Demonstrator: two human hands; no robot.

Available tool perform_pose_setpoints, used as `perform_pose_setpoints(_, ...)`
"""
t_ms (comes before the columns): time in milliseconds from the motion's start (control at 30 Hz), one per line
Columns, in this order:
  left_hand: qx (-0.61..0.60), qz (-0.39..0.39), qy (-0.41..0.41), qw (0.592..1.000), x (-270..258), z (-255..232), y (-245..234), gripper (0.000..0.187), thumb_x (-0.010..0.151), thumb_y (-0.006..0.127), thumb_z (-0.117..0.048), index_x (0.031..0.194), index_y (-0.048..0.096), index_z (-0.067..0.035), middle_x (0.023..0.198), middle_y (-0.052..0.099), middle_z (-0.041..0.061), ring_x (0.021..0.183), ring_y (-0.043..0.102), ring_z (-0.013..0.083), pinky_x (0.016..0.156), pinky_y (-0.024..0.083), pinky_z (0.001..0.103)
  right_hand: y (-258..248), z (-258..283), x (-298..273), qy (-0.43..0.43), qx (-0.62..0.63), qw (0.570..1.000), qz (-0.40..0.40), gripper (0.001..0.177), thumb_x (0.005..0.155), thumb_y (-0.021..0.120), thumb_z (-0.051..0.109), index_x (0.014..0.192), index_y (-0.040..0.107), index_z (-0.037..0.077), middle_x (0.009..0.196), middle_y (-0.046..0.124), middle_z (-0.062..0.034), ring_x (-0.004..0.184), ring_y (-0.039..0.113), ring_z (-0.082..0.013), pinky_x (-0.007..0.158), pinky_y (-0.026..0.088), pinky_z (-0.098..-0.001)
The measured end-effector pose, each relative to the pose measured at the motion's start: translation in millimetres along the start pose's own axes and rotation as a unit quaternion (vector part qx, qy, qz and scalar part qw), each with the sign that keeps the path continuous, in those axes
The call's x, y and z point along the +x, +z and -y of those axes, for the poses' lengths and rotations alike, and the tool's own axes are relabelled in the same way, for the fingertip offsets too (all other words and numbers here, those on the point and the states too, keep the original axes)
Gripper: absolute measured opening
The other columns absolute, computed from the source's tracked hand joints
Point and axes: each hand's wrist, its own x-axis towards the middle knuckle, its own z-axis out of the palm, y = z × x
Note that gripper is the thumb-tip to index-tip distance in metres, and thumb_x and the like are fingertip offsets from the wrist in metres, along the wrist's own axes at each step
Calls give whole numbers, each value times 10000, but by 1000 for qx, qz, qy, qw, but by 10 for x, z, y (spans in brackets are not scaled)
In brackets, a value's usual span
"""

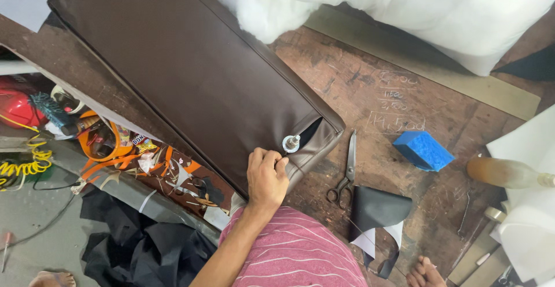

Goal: The person stitches a leather panel onto a piece of furniture, pulling thread through small holes and knotting it near metal hardware.

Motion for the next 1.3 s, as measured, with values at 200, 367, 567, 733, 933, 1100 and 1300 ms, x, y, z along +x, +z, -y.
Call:
perform_pose_setpoints(200,6,7,-14,1000,0,23,26,126,836,766,-77,799,653,-36,878,579,106,866,571,311,768,461,454,1316,242,-551,-235,-383,889,-89,237,1093,502,207,1150,609,3,671,587,-75,543,505,-125,523,438,-285)
perform_pose_setpoints(367,4,7,-22,1000,-7,45,41,128,840,763,-78,790,652,-36,883,585,101,857,580,301,759,470,445,2919,98,-765,-304,-450,835,92,204,1058,490,183,1082,596,11,645,662,-65,536,607,-129,494,505,-298)
perform_pose_setpoints(567,-6,-3,1,1000,-9,53,24,105,827,757,-68,806,663,-26,878,588,111,861,587,305,756,480,441,4082,-201,-667,-455,-488,726,164,135,1023,568,131,1081,578,9,647,671,-125,514,649,-221,481,497,-364)
perform_pose_setpoints(733,-16,-4,7,1000,-4,56,5,117,831,756,-75,805,661,-14,883,590,118,874,589,313,760,482,442,4242,-406,-591,-552,-473,658,195,104,1022,592,76,1091,563,4,855,704,-208,710,690,-369,611,533,-423)
perform_pose_setpoints(933,-17,14,-3,1000,26,37,-17,110,829,757,-79,806,672,-14,869,590,113,857,588,299,752,486,433,4213,-492,-515,-571,-498,626,183,113,982,626,39,1067,560,4,878,675,-216,741,657,-421,645,522,-490)
perform_pose_setpoints(1100,-20,25,-9,999,21,44,-27,121,833,760,-77,798,668,-7,865,589,112,845,588,293,738,486,429,4216,-509,-506,-552,-510,636,176,118,971,636,26,1065,572,-4,883,666,-221,758,642,-421,653,525,-498)
perform_pose_setpoints(1300,-21,28,-1,999,38,57,-25,120,836,758,-74,800,666,-7,858,588,112,831,590,287,733,489,423,4280,-498,-531,-564,-520,617,179,105,965,636,20,1044,573,-9,874,666,-203,762,620,-408,663,521,-493)
